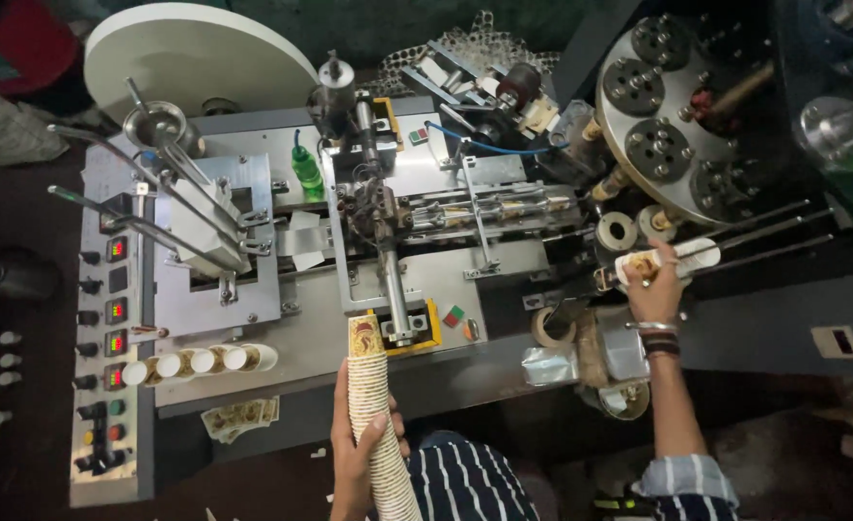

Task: The recorder is packaging stacks of paper cups into plastic sleeves at a manufacturing station.

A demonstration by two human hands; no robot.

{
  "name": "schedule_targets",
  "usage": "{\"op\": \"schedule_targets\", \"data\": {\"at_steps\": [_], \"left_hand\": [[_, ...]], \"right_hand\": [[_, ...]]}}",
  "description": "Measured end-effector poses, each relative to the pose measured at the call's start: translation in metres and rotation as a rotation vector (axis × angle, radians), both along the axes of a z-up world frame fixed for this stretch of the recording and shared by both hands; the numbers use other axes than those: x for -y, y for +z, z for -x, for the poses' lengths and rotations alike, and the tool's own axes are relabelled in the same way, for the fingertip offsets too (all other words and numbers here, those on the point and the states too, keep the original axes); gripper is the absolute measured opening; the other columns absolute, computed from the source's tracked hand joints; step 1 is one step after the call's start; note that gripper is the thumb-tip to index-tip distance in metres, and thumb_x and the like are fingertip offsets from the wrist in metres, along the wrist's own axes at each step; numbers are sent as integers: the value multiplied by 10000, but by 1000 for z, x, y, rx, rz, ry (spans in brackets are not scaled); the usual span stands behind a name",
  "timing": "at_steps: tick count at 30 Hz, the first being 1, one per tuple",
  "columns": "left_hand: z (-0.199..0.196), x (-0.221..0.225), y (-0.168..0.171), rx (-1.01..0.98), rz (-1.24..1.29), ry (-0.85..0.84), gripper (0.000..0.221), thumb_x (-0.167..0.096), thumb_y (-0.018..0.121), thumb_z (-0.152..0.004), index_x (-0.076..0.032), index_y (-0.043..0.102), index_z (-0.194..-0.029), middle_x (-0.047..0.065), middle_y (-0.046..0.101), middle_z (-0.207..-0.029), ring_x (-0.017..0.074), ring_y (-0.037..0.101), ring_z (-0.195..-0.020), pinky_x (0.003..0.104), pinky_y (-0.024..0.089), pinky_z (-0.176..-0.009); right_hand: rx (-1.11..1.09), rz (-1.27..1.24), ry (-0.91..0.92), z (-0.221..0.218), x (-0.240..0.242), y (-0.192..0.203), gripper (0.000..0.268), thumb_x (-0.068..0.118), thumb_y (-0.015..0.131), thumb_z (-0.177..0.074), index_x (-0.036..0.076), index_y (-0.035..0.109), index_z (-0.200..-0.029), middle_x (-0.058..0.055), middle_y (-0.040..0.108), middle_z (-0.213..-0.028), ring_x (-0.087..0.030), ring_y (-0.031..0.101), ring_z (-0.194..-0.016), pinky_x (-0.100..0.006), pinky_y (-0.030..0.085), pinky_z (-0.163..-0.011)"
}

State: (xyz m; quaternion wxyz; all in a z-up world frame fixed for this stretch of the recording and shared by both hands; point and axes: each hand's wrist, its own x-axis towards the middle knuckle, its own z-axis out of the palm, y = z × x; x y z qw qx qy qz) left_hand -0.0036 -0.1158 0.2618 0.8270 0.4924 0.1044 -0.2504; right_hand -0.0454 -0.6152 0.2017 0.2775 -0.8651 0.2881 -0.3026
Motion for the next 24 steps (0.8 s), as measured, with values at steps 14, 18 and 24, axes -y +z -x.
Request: {"op": "schedule_targets", "data": {"at_steps": [14, 18, 24], "left_hand": [[-6, 10, -3, -6, 57, -133, 966, -81, 632, -805, -223, 179, -1647, 172, 595, -1005, 194, 623, -699, 326, 568, -476], [-9, 16, -13, 22, 77, -168, 975, -71, 637, -799, -214, 186, -1652, 179, 588, -994, 207, 623, -694, 336, 571, -469], [-13, 22, -21, 47, 62, -228, 967, -67, 623, -806, -208, 185, -1656, 189, 579, -996, 227, 627, -695, 346, 570, -461]], "right_hand": [[436, 285, -108, 102, -17, 115, 385, 134, 810, -1135, 35, 472, -1291, -108, 482, -1217, -263, 520, -1109, -369, 482, -1028], [637, 19, -184, 180, -66, 153, 507, 175, 737, -1123, 10, 329, -1374, -160, 551, -1253, -283, 725, -1001, -397, 635, -809], [777, 202, -518, 281, -80, 127, 593, 243, 721, -1046, -49, 357, -1412, -293, 572, -1230, -330, 707, -1023, -415, 609, -879]]}}
